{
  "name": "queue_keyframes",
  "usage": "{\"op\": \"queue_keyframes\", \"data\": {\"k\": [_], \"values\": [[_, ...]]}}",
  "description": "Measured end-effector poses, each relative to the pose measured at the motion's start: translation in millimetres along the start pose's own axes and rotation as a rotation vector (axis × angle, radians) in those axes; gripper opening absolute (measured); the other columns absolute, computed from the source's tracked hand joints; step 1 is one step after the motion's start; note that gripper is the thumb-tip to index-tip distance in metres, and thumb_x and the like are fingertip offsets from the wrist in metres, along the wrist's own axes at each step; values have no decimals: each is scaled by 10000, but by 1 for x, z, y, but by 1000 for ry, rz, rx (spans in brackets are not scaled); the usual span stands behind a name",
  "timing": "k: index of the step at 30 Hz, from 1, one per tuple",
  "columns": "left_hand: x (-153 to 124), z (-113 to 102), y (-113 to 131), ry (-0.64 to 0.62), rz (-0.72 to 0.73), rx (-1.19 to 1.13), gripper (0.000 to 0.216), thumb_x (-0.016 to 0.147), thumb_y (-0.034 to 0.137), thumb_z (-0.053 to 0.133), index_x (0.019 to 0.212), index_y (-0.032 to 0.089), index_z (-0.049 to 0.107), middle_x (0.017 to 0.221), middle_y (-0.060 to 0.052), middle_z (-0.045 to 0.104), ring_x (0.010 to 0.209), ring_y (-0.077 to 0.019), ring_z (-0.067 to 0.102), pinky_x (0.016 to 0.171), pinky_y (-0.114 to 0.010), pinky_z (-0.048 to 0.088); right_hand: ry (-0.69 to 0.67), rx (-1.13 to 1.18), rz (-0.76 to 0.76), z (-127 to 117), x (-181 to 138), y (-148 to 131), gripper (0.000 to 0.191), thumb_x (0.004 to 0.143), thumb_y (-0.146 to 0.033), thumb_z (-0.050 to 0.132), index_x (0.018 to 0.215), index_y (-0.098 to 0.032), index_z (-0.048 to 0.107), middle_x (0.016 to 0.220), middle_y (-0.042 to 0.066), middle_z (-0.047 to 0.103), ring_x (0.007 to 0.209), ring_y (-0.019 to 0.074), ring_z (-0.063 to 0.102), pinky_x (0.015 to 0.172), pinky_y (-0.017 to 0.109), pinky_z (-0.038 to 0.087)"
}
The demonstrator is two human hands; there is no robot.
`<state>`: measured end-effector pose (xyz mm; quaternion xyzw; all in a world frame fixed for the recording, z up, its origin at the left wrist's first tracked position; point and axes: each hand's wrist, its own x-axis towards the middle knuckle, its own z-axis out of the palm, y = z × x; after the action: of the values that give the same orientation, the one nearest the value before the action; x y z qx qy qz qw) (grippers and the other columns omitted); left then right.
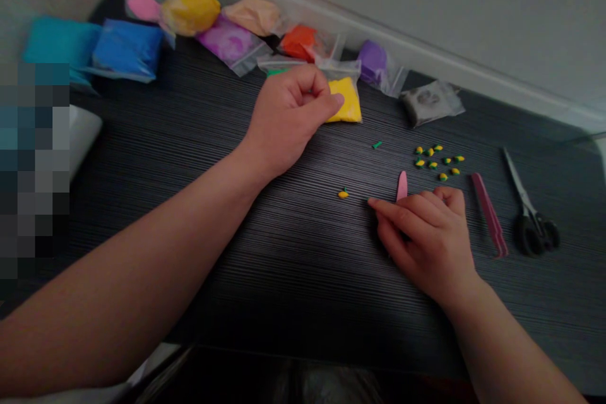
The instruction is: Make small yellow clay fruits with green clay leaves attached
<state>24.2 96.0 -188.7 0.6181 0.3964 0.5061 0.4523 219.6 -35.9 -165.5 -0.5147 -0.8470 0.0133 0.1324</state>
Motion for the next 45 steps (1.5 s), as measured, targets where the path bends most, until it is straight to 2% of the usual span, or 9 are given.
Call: {"op": "queue_keyframes", "data": {"k": [5,12,19,26,33,45], "values": [[1,1,0,8,43,10,232,712,195,596,533,207,449,441,45,344,484,-103,324,498,-278,245,124,89,70,0,0,0,220,765,-226,612,985,-238,602,706,-25,602,662,121,527,739,338,326],[1,0,2,3,4,41,235,711,234,602,539,217,443,407,44,342,472,-115,347,504,-291,268,134,123,104,1,1,0,128,782,-217,588,902,-236,629,681,-25,595,642,117,519,735,326,319],[0,1,4,-2,-15,20,221,699,221,597,541,212,442,439,46,360,495,-112,372,509,-284,279,92,134,127,0,1,2,120,787,-223,578,894,-235,632,690,-25,602,650,119,525,748,329,316],[-1,0,5,-7,-16,37,224,712,208,590,548,204,438,429,46,350,506,-113,379,531,-280,296,92,117,221,-7,0,13,128,783,-216,565,890,-219,634,679,-16,594,650,125,527,741,328,317],[-1,0,4,-7,-20,47,229,720,227,593,552,209,439,404,43,339,499,-119,383,530,-282,298,-20,107,199,-4,2,11,151,794,-267,564,922,-243,641,694,-16,593,684,139,532,735,334,296],[-1,0,5,-6,-23,56,226,724,221,591,558,204,439,404,48,342,491,-110,369,534,-275,301,14,-18,115,-7,-1,2,133,780,-260,570,879,-230,652,662,-11,605,631,137,491,736,355,270]]}}
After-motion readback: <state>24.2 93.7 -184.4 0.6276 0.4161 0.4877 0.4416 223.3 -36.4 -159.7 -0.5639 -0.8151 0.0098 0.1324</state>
